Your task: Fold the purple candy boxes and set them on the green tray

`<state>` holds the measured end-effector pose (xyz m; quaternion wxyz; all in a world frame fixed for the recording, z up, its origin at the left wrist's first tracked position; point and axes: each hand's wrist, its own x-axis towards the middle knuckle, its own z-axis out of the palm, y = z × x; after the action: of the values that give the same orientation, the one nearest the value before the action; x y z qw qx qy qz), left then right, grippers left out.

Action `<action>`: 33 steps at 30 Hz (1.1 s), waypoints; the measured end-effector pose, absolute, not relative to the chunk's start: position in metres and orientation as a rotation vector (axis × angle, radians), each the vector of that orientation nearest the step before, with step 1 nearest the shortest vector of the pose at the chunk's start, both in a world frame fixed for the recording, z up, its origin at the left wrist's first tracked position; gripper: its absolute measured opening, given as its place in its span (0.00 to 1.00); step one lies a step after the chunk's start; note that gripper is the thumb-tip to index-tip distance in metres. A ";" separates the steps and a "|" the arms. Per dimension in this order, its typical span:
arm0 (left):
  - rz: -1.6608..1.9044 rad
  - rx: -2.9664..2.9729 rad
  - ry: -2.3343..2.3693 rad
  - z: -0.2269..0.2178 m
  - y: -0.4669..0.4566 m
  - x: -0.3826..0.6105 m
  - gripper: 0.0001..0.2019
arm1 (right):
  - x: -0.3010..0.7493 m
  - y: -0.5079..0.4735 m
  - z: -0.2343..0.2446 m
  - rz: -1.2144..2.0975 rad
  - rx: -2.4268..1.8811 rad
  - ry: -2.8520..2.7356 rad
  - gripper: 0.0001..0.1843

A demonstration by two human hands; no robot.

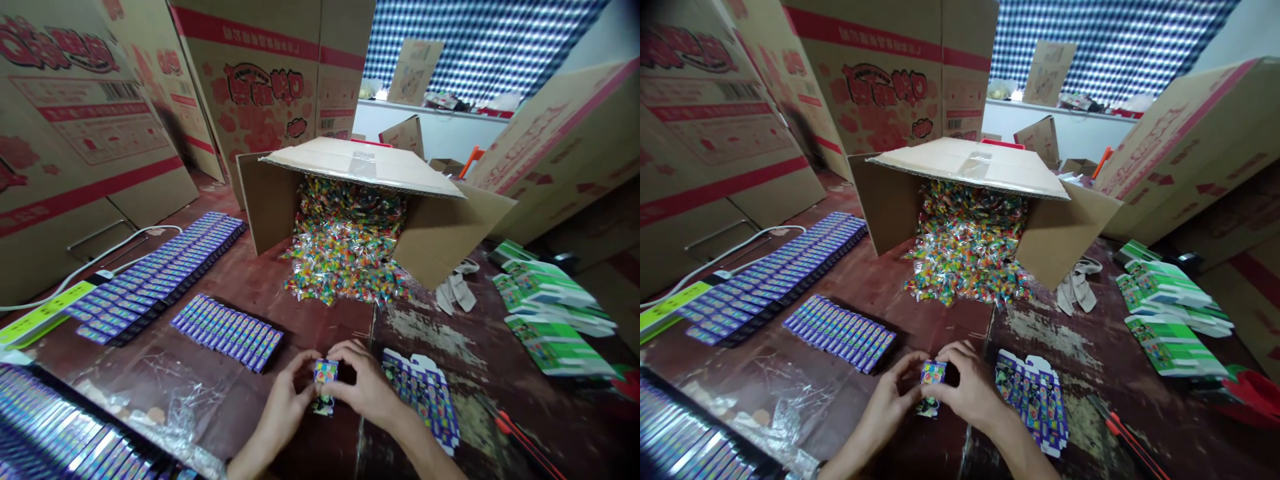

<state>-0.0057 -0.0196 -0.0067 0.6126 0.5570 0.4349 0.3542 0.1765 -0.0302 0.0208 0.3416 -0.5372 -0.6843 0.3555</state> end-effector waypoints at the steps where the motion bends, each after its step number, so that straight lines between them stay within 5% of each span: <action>1: 0.818 1.297 1.019 -0.006 -0.019 -0.005 0.17 | 0.175 -0.033 0.024 0.860 -1.438 -1.907 0.27; 3: 0.827 1.349 1.064 -0.004 -0.019 -0.005 0.16 | 0.169 -0.038 0.023 0.720 -1.514 -2.103 0.46; 5: 0.840 1.435 1.144 -0.003 -0.020 -0.007 0.16 | 0.158 -0.039 0.016 0.620 -1.566 -2.187 0.51; 15: 0.801 2.424 1.784 -0.012 -0.002 -0.062 0.29 | 0.092 -0.005 -0.037 0.606 -1.432 -1.803 0.34; 22: 0.676 2.587 1.852 -0.029 0.014 -0.071 0.30 | 0.086 -0.001 -0.044 0.583 -1.492 -1.867 0.46; 24: 0.711 2.557 1.828 -0.029 0.011 -0.067 0.31 | 0.114 -0.004 -0.033 0.589 -1.485 -1.878 0.40; 27: 0.771 2.524 1.674 -0.025 0.001 -0.051 0.35 | 0.180 -0.012 -0.014 0.524 -1.645 -1.788 0.12; 33: 0.575 2.557 1.080 -0.035 -0.028 0.026 0.43 | 0.293 -0.035 -0.009 0.336 -2.138 -1.858 0.10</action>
<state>0.0257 -0.0284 -0.0352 0.1529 0.8915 0.3765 0.2004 0.2931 -0.0346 -0.0090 0.1440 -0.7418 -0.6445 0.1167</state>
